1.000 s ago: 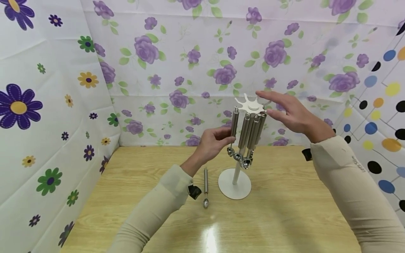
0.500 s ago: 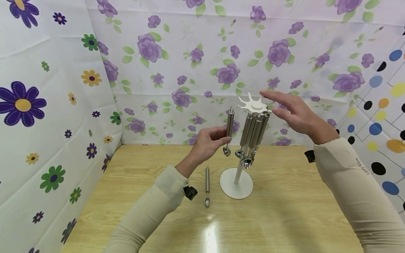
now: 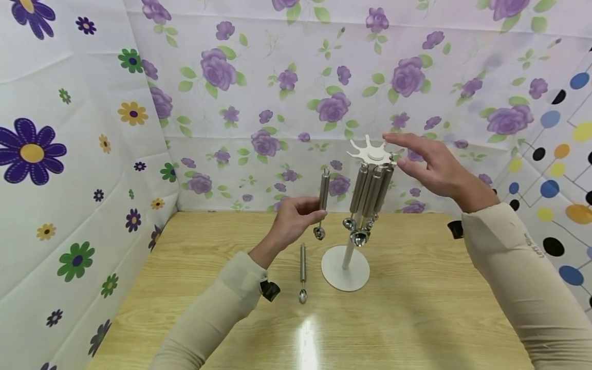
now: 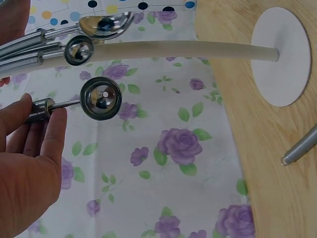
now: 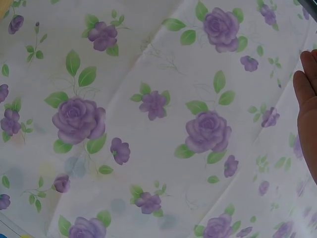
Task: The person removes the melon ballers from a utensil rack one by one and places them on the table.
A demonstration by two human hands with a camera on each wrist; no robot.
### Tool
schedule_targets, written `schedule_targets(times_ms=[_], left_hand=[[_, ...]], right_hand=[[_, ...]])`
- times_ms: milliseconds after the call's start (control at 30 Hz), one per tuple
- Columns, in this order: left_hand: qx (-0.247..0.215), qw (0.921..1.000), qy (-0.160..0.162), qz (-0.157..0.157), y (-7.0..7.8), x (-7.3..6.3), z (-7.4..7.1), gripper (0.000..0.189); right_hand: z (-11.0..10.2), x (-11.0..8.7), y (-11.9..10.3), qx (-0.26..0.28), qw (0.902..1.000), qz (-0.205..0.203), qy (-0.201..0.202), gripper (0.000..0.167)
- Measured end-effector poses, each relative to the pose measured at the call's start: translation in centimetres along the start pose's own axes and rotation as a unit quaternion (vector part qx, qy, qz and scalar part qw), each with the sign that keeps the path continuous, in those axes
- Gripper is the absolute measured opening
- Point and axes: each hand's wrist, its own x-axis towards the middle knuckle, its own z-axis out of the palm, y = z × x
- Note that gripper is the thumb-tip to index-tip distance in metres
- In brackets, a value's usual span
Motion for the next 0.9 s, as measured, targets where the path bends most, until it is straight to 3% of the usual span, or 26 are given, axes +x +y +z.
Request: schedule_targets(times_ms=[333, 900], left_hand=[[-0.019, 0.9984, 0.021, -0.049, -2.0, -1.0, -0.8, 0.026], [-0.030, 0.9948, 0.037, -0.090, -5.5, -3.1, -1.6, 0.030]], right_hand=[[-0.4, -0.4, 0.0, -0.021, 0.9998, 0.003, -0.002, 0.048], [-0.8, -0.5, -0.2, -0.035, 0.9991, 0.020, 0.010, 0.047]])
